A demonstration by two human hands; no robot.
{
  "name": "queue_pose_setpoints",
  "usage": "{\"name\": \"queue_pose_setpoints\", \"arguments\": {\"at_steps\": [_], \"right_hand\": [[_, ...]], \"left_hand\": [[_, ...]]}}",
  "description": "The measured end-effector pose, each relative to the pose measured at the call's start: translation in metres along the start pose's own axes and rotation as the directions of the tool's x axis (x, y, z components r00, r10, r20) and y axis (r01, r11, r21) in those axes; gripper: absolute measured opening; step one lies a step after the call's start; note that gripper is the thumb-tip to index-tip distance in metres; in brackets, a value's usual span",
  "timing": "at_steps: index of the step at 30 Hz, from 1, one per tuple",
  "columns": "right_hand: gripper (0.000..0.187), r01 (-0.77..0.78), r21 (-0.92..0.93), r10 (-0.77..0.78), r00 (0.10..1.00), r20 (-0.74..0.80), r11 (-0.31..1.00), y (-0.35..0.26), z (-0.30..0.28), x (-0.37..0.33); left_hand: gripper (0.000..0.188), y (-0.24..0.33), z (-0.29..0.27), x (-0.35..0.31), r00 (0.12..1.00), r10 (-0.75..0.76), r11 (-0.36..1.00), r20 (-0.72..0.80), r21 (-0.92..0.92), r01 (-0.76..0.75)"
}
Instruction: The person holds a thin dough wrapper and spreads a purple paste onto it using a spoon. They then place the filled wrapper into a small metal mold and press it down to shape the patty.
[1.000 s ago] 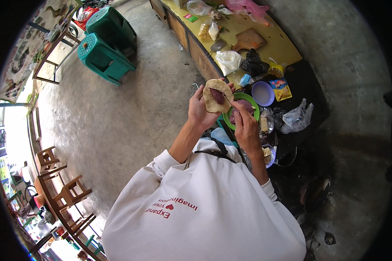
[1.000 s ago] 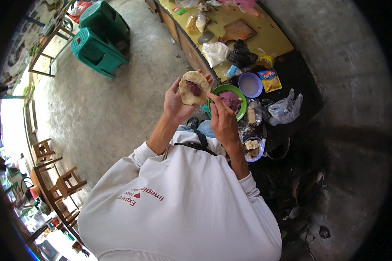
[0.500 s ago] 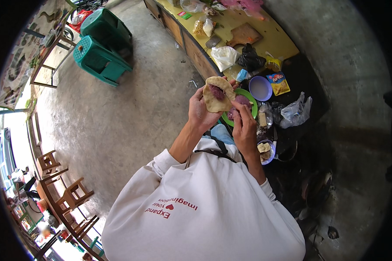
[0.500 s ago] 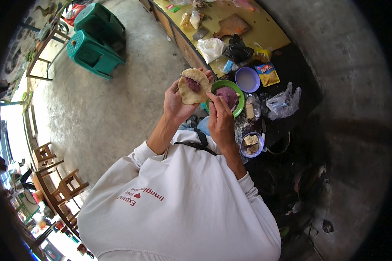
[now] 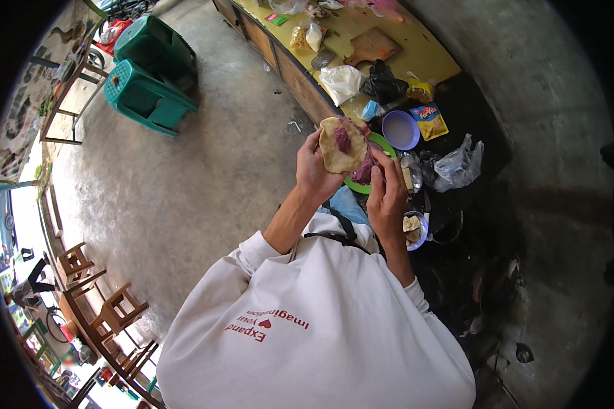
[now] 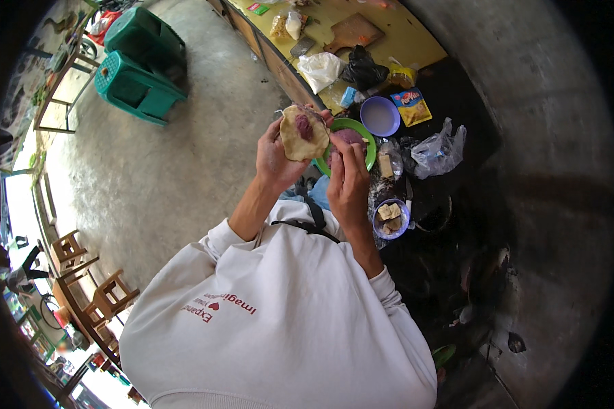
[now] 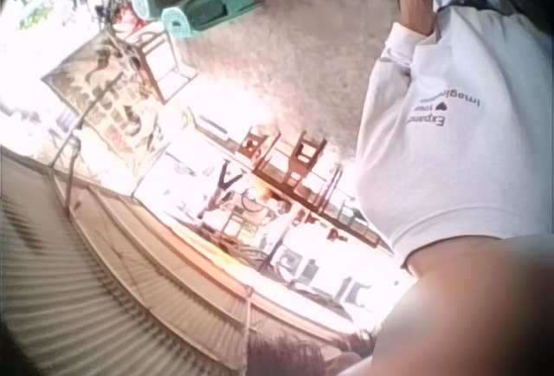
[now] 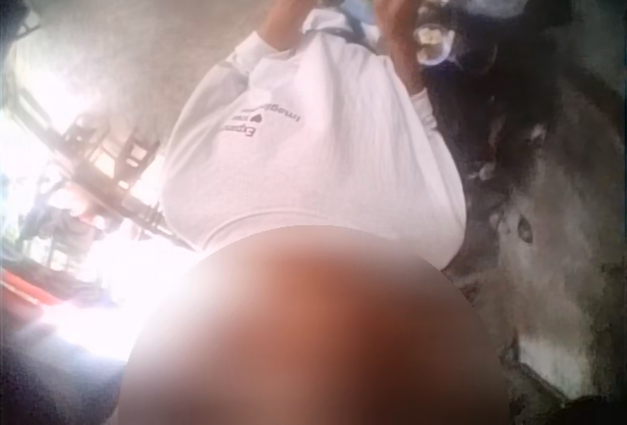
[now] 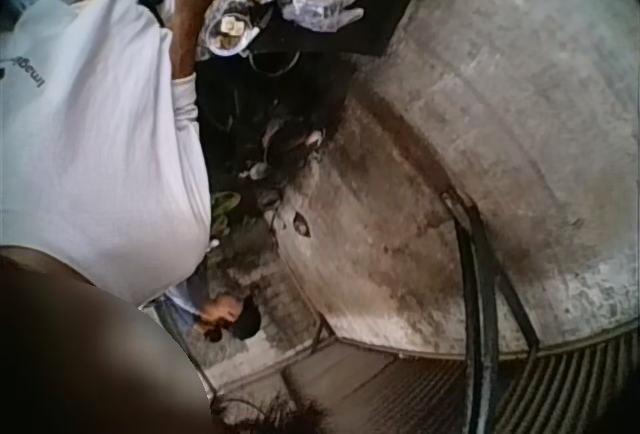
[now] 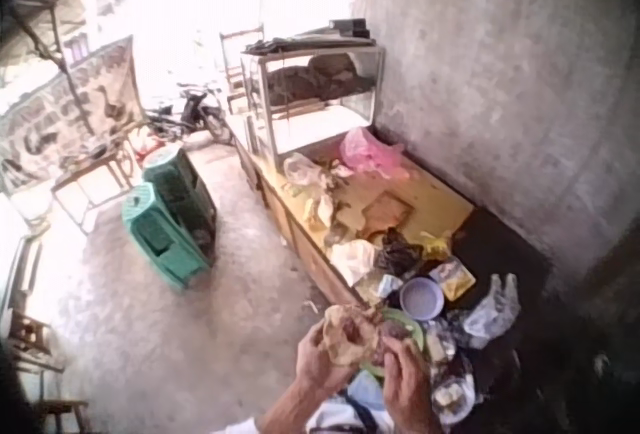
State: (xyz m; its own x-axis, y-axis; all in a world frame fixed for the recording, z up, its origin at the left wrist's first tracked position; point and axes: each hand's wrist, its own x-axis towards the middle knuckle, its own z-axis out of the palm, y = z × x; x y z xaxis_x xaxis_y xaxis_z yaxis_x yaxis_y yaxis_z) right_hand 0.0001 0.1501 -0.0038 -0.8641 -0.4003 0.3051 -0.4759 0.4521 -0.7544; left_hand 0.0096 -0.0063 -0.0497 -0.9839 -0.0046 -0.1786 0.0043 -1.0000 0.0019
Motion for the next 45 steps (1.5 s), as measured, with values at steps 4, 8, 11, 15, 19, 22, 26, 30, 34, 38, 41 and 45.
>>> {"name": "queue_pose_setpoints", "arguments": {"at_steps": [4, 8, 11, 15, 19, 22, 26, 30, 34, 38, 41, 45], "right_hand": [[0.035, 0.011, -0.004, -0.011, 0.999, 0.044, 1.000, 0.004, -0.002, 0.002], [0.035, -0.008, 0.026, 0.007, 0.998, 0.058, 1.000, 0.006, -0.001, -0.005], [0.035, -0.005, 0.102, 0.002, 0.999, 0.034, 0.995, 0.008, 0.006, -0.009], [0.034, -0.015, 0.175, 0.014, 1.000, 0.008, 0.984, 0.009, 0.013, -0.010], [0.033, -0.032, 0.105, 0.029, 0.999, 0.035, 0.994, 0.005, 0.008, -0.012], [0.033, -0.084, 0.055, 0.083, 0.996, 0.033, 0.995, 0.002, 0.003, -0.014], [0.033, -0.016, 0.041, 0.015, 1.000, 0.024, 0.999, 0.005, 0.003, -0.010], [0.032, 0.013, 0.033, -0.012, 1.000, -0.027, 0.999, 0.009, 0.007, -0.007], [0.033, 0.007, 0.089, -0.002, 0.999, -0.055, 0.996, 0.010, 0.010, -0.002], [0.033, 0.016, 0.085, -0.017, 1.000, 0.009, 0.996, 0.008, 0.013, 0.003], [0.034, -0.008, 0.074, 0.002, 0.997, 0.079, 0.997, 0.006, 0.013, 0.002], [0.034, -0.036, 0.077, 0.024, 0.988, 0.151, 0.996, 0.002, 0.013, -0.005]], "left_hand": [[0.051, -0.003, 0.000, 0.005, 1.000, -0.001, 1.000, -0.004, 0.010, 0.001], [0.051, -0.004, 0.001, 0.004, 0.999, 0.010, 0.999, -0.042, 0.037, -0.008], [0.051, -0.003, 0.002, 0.001, 0.997, 0.008, 0.996, -0.082, 0.087, -0.001], [0.052, -0.001, 0.000, 0.000, 0.994, -0.004, 0.996, -0.109, 0.093, 0.014], [0.053, 0.000, -0.002, 0.001, 0.996, -0.003, 0.996, -0.090, 0.088, 0.011], [0.053, 0.000, -0.001, 0.000, 0.997, -0.016, 0.997, -0.073, 0.076, 0.021], [0.051, 0.002, 0.000, -0.001, 0.998, -0.032, 0.998, -0.061, 0.051, 0.035], [0.050, 0.007, 0.001, -0.002, 0.998, -0.004, 0.999, -0.070, 0.051, 0.008], [0.051, 0.010, 0.003, -0.002, 0.996, 0.009, 1.000, -0.083, 0.026, -0.007], [0.052, 0.011, 0.008, -0.003, 1.000, 0.006, 0.997, -0.013, 0.072, -0.005], [0.053, 0.011, 0.010, -0.004, 0.999, 0.016, 0.993, -0.037, 0.114, -0.011], [0.055, 0.012, 0.008, -0.005, 0.997, 0.015, 0.995, -0.075, 0.103, -0.007]]}}
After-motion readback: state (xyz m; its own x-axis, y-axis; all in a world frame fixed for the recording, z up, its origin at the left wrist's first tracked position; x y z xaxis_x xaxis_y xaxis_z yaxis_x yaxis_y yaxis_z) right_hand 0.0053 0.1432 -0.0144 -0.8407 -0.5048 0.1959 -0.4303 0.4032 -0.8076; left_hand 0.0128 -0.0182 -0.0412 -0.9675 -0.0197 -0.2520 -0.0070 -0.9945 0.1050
